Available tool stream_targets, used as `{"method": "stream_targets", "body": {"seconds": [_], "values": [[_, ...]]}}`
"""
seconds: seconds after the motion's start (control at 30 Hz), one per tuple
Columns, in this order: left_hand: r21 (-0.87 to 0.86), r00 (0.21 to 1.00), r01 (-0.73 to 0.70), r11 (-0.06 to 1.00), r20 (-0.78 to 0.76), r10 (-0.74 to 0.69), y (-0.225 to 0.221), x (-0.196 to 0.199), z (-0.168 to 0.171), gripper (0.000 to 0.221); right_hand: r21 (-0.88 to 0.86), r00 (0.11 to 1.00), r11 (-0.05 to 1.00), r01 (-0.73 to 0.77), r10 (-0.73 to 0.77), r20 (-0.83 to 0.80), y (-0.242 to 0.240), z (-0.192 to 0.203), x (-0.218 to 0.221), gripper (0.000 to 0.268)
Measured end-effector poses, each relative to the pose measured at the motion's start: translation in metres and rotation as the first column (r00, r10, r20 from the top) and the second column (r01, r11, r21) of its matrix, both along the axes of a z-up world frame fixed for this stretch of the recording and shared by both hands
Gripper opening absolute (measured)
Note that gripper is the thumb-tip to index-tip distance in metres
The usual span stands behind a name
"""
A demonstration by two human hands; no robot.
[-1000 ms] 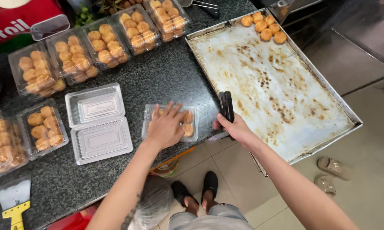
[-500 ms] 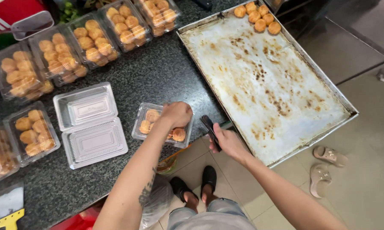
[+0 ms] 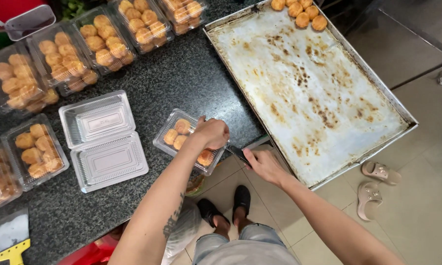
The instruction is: The person picks up baked goods from a metal tray and places them into plastic containers, closes the containers, and then moves the tray to a metal rack.
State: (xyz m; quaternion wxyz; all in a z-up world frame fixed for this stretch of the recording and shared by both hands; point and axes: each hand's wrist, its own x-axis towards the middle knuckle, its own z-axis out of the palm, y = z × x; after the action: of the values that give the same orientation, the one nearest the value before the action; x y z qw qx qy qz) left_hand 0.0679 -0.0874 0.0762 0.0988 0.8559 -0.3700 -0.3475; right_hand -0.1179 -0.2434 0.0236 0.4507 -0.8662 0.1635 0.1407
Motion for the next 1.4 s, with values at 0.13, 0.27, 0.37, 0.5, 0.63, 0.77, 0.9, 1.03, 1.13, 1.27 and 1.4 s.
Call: {"method": "stream_targets", "body": {"seconds": [0.13,0.27,0.37,0.5,0.63,0.77,0.9,1.03,1.13,1.27,1.4], "values": [[0.021,1.000,0.008,1.000,-0.002,-0.008,0.001,-0.002,0.005,0.029,-0.022,1.000,1.000,-0.001,0.001,-0.016,0.001,-0.007,0.002,0.080],[0.025,1.000,0.018,1.000,-0.007,-0.018,0.000,-0.001,0.003,0.029,-0.017,1.000,0.999,0.029,-0.029,-0.005,0.005,-0.001,0.006,0.077],[0.014,1.000,0.022,1.000,-0.006,-0.022,0.000,-0.001,0.002,0.029,-0.063,1.000,0.998,0.020,-0.021,-0.020,0.008,0.002,0.008,0.077],[-0.008,1.000,0.016,1.000,0.007,-0.016,0.002,-0.001,-0.002,0.028,-0.089,0.999,0.996,0.027,-0.030,-0.026,0.011,0.000,0.011,0.077],[-0.019,1.000,0.015,1.000,-0.004,-0.015,0.002,0.000,-0.003,0.027,-0.105,1.000,0.994,0.024,-0.025,-0.012,0.014,-0.007,0.010,0.079],[-0.031,1.000,0.025,0.999,0.017,-0.025,0.004,0.001,-0.003,0.026,-0.168,0.999,0.985,0.027,-0.030,-0.014,0.020,-0.010,0.010,0.079],[-0.059,1.000,0.026,0.998,0.017,-0.025,0.011,0.005,0.004,0.026,-0.029,0.997,0.999,0.018,-0.021,-0.075,0.022,0.006,0.013,0.082],[-0.155,0.995,-0.048,0.987,0.080,0.061,0.026,0.016,-0.006,0.028,0.097,0.987,0.988,0.124,-0.113,-0.111,0.019,0.017,0.017,0.075],[-0.435,0.954,-0.152,0.888,0.170,0.246,0.045,0.032,-0.016,0.038,0.487,0.963,0.833,0.261,-0.260,-0.070,0.012,0.011,0.024,0.061],[-0.337,0.922,-0.193,0.922,0.258,0.287,0.075,0.042,0.001,0.061,0.131,0.962,0.957,0.260,-0.268,0.049,0.006,0.020,0.050,0.052],[-0.168,0.901,-0.229,0.959,0.335,0.274,0.098,0.036,0.002,0.065,-0.158,0.958,0.962,0.222,-0.185,0.217,0.012,0.015,0.082,0.061]]}}
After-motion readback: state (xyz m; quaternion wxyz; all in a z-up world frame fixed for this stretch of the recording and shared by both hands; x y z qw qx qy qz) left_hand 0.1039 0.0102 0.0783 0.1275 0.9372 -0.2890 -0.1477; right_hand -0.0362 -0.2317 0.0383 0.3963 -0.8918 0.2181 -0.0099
